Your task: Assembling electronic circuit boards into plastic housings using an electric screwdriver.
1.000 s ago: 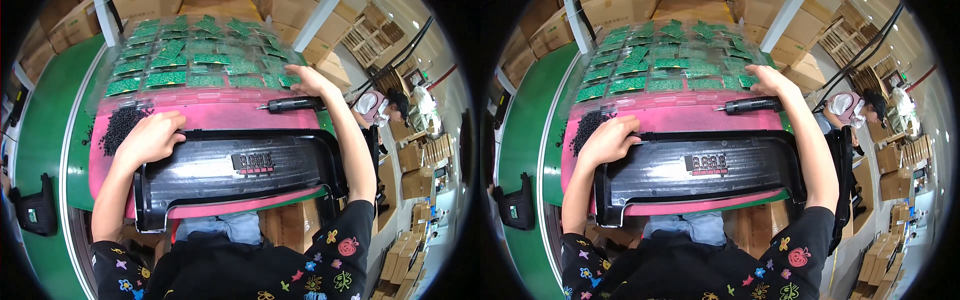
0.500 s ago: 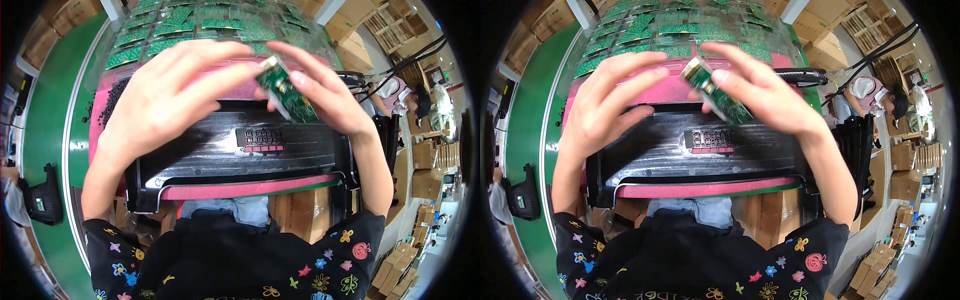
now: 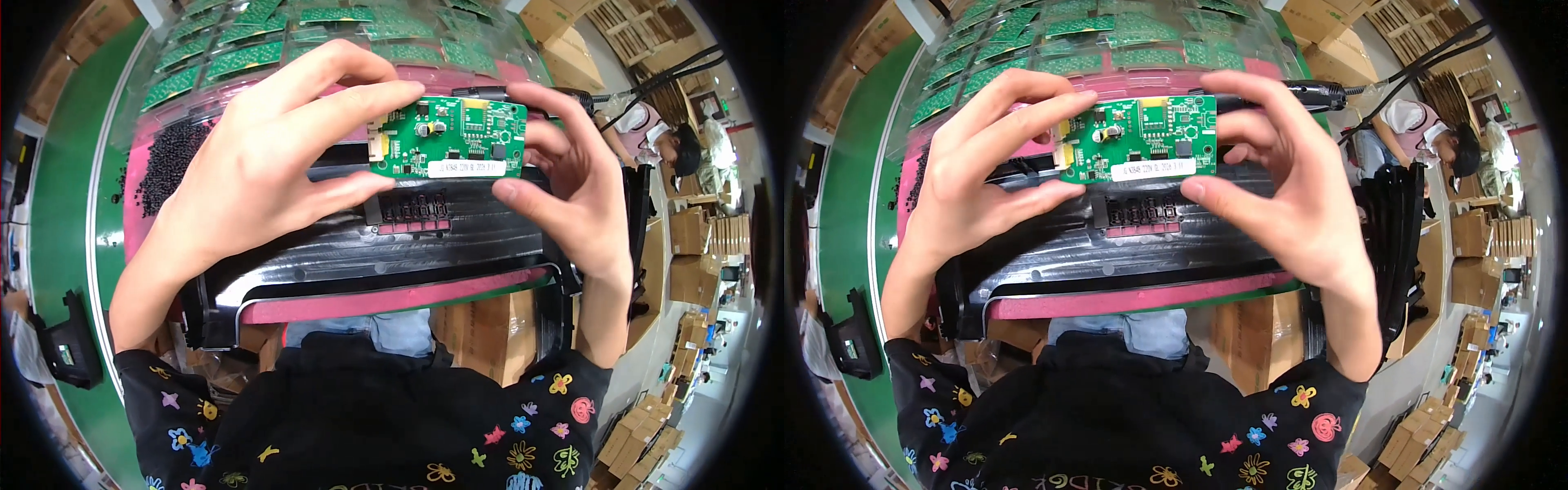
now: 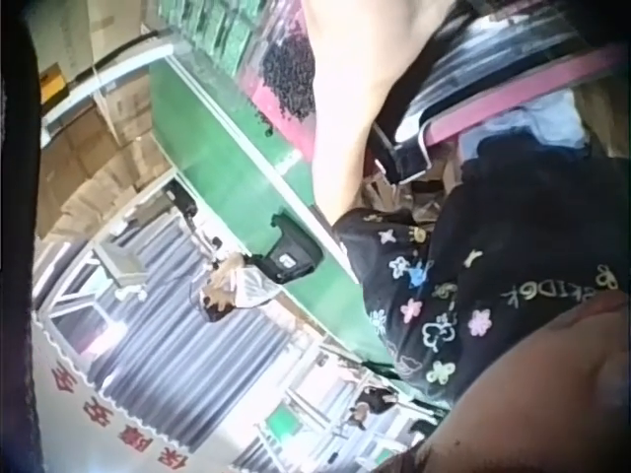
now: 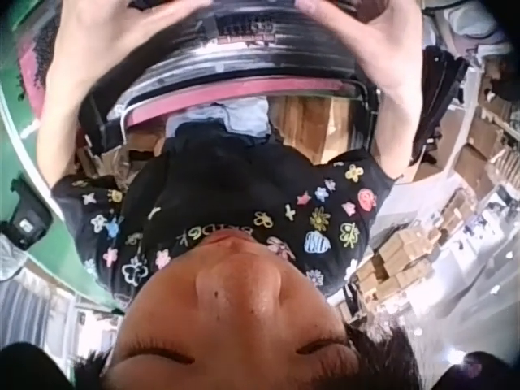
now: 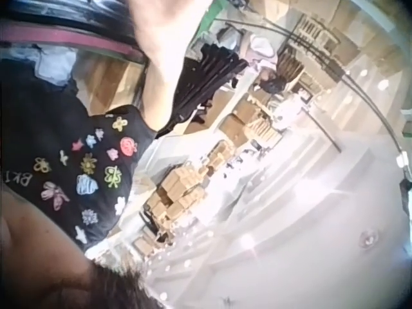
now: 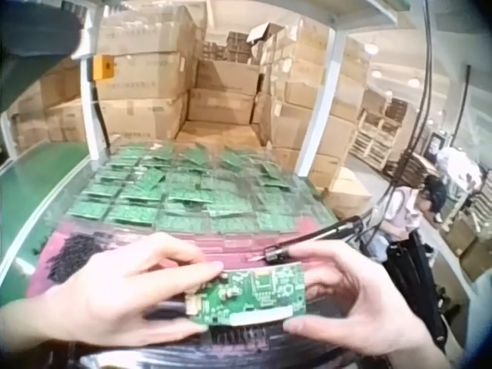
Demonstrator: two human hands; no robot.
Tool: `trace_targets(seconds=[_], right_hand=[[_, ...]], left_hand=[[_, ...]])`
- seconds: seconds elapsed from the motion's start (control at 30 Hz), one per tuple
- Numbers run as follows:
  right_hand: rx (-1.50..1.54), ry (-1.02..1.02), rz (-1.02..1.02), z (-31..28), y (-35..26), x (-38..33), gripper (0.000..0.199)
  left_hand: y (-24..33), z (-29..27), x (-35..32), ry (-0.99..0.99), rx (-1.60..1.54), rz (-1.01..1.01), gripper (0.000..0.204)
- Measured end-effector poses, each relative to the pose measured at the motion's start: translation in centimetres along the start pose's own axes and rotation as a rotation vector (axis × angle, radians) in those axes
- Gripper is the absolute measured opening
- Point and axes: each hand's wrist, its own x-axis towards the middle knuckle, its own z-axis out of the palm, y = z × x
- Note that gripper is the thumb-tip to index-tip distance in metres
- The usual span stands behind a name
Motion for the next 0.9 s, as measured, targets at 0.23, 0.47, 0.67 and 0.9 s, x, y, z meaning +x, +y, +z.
trace_targets(seconds=[0.23, 0.47, 0.67, 0.9], right_hand=[[-0.126, 0.138, -0.047, 2.1, 2.6, -2.5, 0.065], [-0.412, 0.038, -0.088, 2.9, 6.3, -2.6, 0.052], [-0.468, -0.013, -0.051, 3.1, 6.7, -2.8, 0.052], [-0.467, -0.018, -0.029, 3.2, 6.8, -2.7, 0.052]], left_hand=[[-0.6, 1.8, -1.3, -0.211, -0.269, -0.169, 0.057], [-1.1, 3.4, -2.6, -0.424, -0.391, -0.336, 0.054], [-1.2, 4.0, -2.8, -0.549, -0.252, -0.376, 0.055], [-1.4, 4.3, -2.9, -0.562, -0.22, -0.357, 0.055]])
